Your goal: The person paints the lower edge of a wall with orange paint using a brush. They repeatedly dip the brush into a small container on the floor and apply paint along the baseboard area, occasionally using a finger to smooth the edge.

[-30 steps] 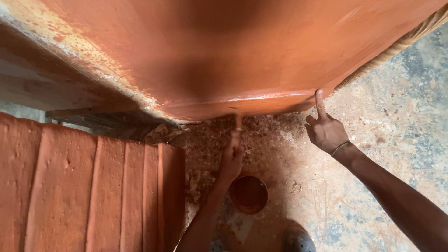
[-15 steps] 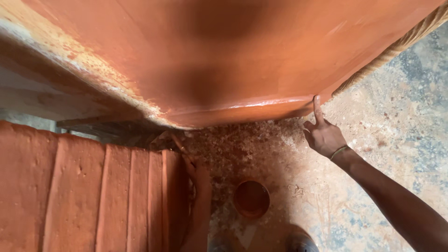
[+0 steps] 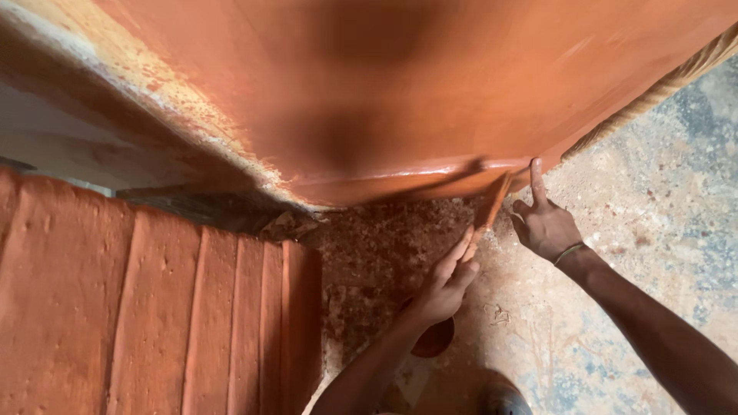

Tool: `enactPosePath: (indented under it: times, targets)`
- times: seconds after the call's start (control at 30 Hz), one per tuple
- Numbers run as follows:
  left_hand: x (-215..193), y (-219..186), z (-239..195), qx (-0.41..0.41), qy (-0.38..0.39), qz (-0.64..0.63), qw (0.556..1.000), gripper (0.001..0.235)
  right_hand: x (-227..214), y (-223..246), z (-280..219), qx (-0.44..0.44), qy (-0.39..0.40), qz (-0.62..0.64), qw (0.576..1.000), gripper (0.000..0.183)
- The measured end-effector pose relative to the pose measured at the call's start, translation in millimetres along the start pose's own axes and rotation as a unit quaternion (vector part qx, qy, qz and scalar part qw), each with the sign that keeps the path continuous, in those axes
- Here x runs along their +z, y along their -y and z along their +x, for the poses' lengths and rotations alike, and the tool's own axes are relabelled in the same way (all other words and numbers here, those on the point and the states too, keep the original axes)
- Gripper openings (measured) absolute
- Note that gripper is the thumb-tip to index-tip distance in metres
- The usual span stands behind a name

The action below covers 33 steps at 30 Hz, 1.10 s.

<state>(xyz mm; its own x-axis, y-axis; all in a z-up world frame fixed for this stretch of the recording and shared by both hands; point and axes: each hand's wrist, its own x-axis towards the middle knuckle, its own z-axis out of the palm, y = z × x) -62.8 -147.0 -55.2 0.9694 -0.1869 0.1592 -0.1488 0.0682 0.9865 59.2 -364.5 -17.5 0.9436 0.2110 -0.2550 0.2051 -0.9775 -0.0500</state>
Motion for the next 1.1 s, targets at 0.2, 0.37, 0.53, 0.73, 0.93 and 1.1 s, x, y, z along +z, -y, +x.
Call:
enactPosePath:
  times: [0.2,0.37,0.53,0.73,0.93,1.1]
  targets:
    - [-53.4,-17.7,20.9,-0.065,-0.211,-0.234,0.947,0.061,-5.2,-4.4,4.4,-0.058,-0.083,-0.01,0.995,0.022]
    - [-94.0,-31.9,-11.2,0.037,-0.386,-0.169,0.906,0.06,8.7,-17.2,2.7,-0.075,-0.101,0.004,0.992,0.024]
    - [-132.2,-49.1,4.0,0.028,-0.458,-0.158,0.874,0.064,0.9,-12.4,6.4,-0.084,-0.118,0.005,0.989,0.029]
    - [-56.5,-22.1,35.0,-0.031,-0.288,-0.111,0.951,0.009,-5.8,-7.2,4.7,-0.017,-0.019,0.0,1.0,0.027]
    - [28.4,-41.4,77.2,0.001,0.02,-0.128,0.992,0.072,-2.0,-3.8,5.8,0.032,0.04,0.012,0.999,0.029]
    - [20.6,-44.9,93.1,-0.147,0.127,-0.059,0.979,0.071,8.2,-12.4,6.6,-0.03,-0.042,-0.021,0.998,0.035]
